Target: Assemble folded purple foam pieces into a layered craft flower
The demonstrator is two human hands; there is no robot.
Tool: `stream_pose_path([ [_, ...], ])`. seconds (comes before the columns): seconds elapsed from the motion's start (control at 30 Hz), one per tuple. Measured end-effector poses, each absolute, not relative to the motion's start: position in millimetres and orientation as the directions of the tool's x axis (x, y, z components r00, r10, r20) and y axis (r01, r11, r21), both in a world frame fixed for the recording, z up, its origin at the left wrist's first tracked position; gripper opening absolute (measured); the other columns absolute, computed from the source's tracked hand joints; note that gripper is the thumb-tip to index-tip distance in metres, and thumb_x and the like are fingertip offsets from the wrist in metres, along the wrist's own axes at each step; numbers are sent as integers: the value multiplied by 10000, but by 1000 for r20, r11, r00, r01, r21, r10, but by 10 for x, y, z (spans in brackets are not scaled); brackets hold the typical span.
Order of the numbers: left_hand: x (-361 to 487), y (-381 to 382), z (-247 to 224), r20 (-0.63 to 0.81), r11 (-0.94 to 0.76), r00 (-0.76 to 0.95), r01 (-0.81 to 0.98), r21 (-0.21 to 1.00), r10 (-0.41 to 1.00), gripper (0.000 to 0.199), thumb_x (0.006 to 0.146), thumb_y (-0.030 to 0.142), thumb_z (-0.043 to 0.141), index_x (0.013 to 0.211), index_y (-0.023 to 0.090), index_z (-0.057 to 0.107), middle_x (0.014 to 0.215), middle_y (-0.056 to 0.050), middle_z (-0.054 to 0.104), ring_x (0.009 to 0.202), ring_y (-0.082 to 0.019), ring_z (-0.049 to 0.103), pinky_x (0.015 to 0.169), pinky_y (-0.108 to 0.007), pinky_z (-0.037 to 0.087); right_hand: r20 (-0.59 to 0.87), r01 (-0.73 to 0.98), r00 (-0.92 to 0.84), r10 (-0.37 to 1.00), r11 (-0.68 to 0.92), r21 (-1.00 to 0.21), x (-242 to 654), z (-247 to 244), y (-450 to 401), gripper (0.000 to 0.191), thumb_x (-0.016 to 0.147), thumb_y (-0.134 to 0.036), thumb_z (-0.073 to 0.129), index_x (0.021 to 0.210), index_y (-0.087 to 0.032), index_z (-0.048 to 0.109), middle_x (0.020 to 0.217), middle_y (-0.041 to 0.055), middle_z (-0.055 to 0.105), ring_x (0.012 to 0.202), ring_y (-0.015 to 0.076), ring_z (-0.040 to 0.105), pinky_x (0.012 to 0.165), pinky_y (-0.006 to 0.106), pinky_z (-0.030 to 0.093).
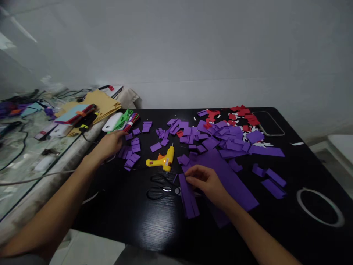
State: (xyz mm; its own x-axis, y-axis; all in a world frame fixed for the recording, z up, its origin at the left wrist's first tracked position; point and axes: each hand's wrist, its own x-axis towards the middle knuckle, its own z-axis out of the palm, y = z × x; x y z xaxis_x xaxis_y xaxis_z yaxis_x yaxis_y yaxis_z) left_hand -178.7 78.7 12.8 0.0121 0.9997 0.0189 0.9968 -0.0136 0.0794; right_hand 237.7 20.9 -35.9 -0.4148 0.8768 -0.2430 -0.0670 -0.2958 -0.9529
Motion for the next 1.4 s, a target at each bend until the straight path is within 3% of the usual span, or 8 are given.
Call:
stream_pose_path([
  [0.3, -1787, 980, -48, -43, 22, -20, 998, 61, 999, 423, 918, 208, 605, 1326, 134, 691, 1357, -198, 724, 1267, -341, 688, 1112, -420, 509, -235, -79, -409, 882, -291, -954, 2397, -345, 202, 277, 713, -405, 930, 836, -209, 779, 748, 1, 715, 652, 123, 606, 614, 240, 481],
  [0.57, -1584, 776, 250, 121, 162, -172, 983, 88, 978, 378, 1026, 255, 420, 1249, 130, 698, 1069, -202, 782, 952, -329, 759, 871, -426, 567, -202, -101, -366, 908, -255, -962, 2374, -361, 211, 251, 712, -361, 925, 859, -214, 786, 801, 5, 739, 698, 125, 643, 639, 232, 515],
  [0.6, -1499, 735, 302, 170, 148, -171, 979, 139, 971, 368, 1033, 284, 420, 1244, 157, 693, 1058, -162, 782, 906, -291, 752, 845, -394, 570, -196, -106, -359, 913, -248, -963, 2367, -369, 210, 251, 707, -351, 927, 864, -216, 785, 815, 7, 744, 714, 130, 654, 649, 235, 524],
  [0.67, -1265, 634, 370, 273, -21, -142, 856, 517, 951, 287, 994, 337, 528, 1159, 182, 705, 924, -87, 762, 733, -213, 705, 701, -312, 560, -179, -116, -345, 921, -231, -966, 2347, -387, 206, 257, 698, -340, 929, 868, -219, 779, 835, 8, 748, 736, 138, 670, 671, 246, 544],
  [0.73, -967, 508, 372, 192, -125, -63, 555, 822, 979, 251, 972, 380, 588, 1100, 193, 695, 741, -20, 694, 562, -154, 621, 552, -252, 509, -162, -107, -332, 929, -208, -972, 2324, -405, 200, 259, 710, -348, 920, 882, -219, 774, 839, 10, 747, 738, 146, 678, 686, 265, 562],
  [0.83, -531, 302, 261, 18, -43, 111, 233, 972, 994, 245, 950, 424, 661, 999, 187, 702, 607, 13, 644, 430, -113, 530, 431, -209, 409, -128, -99, -326, 937, -169, -981, 2296, -414, 183, 259, 714, -337, 913, 901, -224, 773, 854, 10, 754, 750, 151, 693, 713, 278, 578],
  [1.1, -107, -59, -85, 41, -53, 225, 45, 998, 973, 198, 953, 347, 703, 1030, 166, 731, 702, 2, 648, 543, -93, 567, 516, -202, 466, -100, -40, -368, 924, -123, -992, 2268, -354, 87, 175, 810, -318, 840, 945, -224, 781, 909, 24, 784, 826, 166, 734, 810, 306, 600],
  [1.4, -60, -102, -196, 223, -282, 278, 191, 940, 934, 169, 878, 184, 789, 1039, 180, 740, 847, -21, 689, 680, -93, 593, 646, -220, 514, -102, -44, -382, 919, -128, -991, 2213, -409, 11, 212, 787, -327, 862, 945, -219, 770, 939, 24, 792, 870, 174, 755, 868, 322, 621],
])
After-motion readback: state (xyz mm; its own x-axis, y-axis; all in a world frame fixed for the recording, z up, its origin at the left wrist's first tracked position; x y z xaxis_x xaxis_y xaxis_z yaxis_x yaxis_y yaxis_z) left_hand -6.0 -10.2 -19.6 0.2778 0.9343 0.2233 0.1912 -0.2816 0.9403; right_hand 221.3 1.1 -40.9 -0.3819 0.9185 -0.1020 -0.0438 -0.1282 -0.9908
